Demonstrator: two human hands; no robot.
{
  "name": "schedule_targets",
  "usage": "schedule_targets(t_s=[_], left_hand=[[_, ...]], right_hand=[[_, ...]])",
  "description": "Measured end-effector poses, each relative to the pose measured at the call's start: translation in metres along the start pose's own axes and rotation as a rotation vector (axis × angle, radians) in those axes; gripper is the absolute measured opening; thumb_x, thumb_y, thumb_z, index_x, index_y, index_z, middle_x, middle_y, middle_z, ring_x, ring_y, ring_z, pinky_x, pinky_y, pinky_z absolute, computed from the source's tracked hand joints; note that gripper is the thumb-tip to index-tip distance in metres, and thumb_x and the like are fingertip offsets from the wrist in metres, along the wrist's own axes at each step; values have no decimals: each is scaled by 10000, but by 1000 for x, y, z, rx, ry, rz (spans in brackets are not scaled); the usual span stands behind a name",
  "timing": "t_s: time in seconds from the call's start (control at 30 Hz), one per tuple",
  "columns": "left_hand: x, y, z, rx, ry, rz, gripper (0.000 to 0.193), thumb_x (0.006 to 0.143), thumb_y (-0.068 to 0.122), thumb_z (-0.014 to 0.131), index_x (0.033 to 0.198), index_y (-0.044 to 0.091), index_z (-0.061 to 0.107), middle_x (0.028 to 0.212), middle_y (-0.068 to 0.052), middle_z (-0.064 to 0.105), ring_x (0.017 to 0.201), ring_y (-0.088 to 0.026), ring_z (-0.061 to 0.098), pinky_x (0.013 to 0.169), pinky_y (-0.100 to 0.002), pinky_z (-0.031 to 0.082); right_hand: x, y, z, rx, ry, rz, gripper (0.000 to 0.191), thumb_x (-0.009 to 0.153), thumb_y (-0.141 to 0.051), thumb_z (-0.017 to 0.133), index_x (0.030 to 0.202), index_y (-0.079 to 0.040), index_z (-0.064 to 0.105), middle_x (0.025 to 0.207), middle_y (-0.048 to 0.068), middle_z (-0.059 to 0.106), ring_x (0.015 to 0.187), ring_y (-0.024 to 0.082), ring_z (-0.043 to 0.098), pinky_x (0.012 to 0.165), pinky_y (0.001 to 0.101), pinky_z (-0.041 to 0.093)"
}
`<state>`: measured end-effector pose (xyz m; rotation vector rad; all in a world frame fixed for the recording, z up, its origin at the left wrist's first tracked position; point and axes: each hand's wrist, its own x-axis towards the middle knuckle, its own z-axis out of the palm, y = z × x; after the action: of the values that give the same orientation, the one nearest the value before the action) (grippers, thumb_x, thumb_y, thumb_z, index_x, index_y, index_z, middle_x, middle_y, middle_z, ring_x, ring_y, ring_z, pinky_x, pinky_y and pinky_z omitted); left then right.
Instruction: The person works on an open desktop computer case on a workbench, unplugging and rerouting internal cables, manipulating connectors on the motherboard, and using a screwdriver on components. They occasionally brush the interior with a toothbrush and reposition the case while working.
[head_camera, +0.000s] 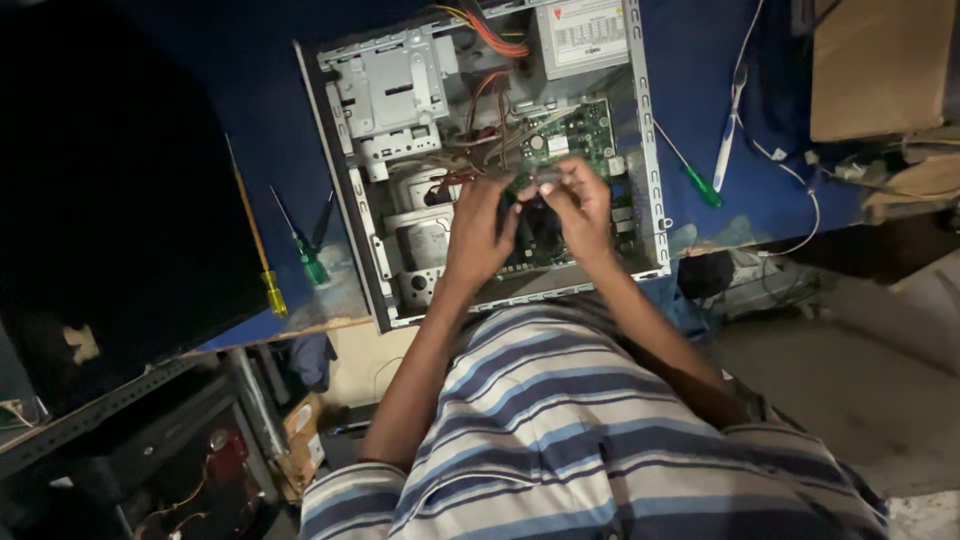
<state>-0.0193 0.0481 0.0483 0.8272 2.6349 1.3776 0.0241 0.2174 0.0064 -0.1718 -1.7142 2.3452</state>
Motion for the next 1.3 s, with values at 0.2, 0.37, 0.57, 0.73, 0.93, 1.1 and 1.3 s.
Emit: schedule_targets(t_s=[0.2, 0.37, 0.57, 0.73, 0.93, 1.1, 1.3], left_hand=[[3, -3, 11, 252, -169, -62, 335, 893, 120, 716, 1213, 103, 616, 1208, -140, 630, 1197, -383, 544, 968, -514, 384], [10, -7, 7, 236, -87, -7, 498, 817, 73, 674, 1304, 73, 570, 1290, -184, 605, 1222, -390, 545, 1021, -546, 375], [29, -20, -9, 163, -2, -109, 362, 910, 29, 641, 1270, 53, 611, 1184, -196, 650, 1126, -400, 603, 953, -514, 469], [59, -42, -36, 275, 188, -46, 303, 950, 59, 646, 1251, 29, 628, 1252, -201, 648, 1181, -392, 600, 1031, -496, 469], [90, -68, -72, 533, 255, -24, 434, 995, 177, 708, 1378, 21, 575, 1517, -206, 478, 1387, -396, 476, 1133, -521, 393], [100, -87, -86, 515, 118, -28, 514, 1053, 260, 692, 1460, 11, 502, 1577, -225, 423, 1451, -408, 427, 1181, -536, 351], [94, -94, -87, 514, 68, -39, 382, 1073, 243, 654, 1384, 33, 583, 1590, -218, 442, 1487, -423, 402, 1211, -540, 329]], right_hand=[[14, 19, -2, 68, 185, 139, 69, 1042, -14, 618, 1102, 14, 598, 926, 73, 702, 817, 147, 671, 782, 309, 560], [55, 27, 6, -371, 253, 166, 231, 956, -38, 685, 1185, -10, 698, 933, 71, 709, 787, 157, 652, 698, 293, 527], [122, 45, 28, -631, 123, -254, 320, 868, 118, 630, 1151, 1, 723, 1136, 184, 681, 955, 317, 690, 808, 351, 544], [140, 60, 27, -789, -25, -377, 401, 785, 186, 613, 1119, -6, 727, 1078, 163, 685, 1015, 382, 674, 870, 420, 544], [146, 70, 29, -654, -49, -334, 440, 762, 208, 599, 1134, 5, 718, 1063, 166, 686, 976, 360, 681, 816, 400, 542], [151, 69, 28, -652, -127, -207, 551, 694, 235, 565, 1168, 3, 723, 976, 160, 644, 833, 320, 650, 728, 383, 509], [155, 69, 24, -688, -172, -281, 559, 700, 226, 584, 1202, 7, 694, 1012, 159, 639, 838, 310, 646, 736, 386, 515]])
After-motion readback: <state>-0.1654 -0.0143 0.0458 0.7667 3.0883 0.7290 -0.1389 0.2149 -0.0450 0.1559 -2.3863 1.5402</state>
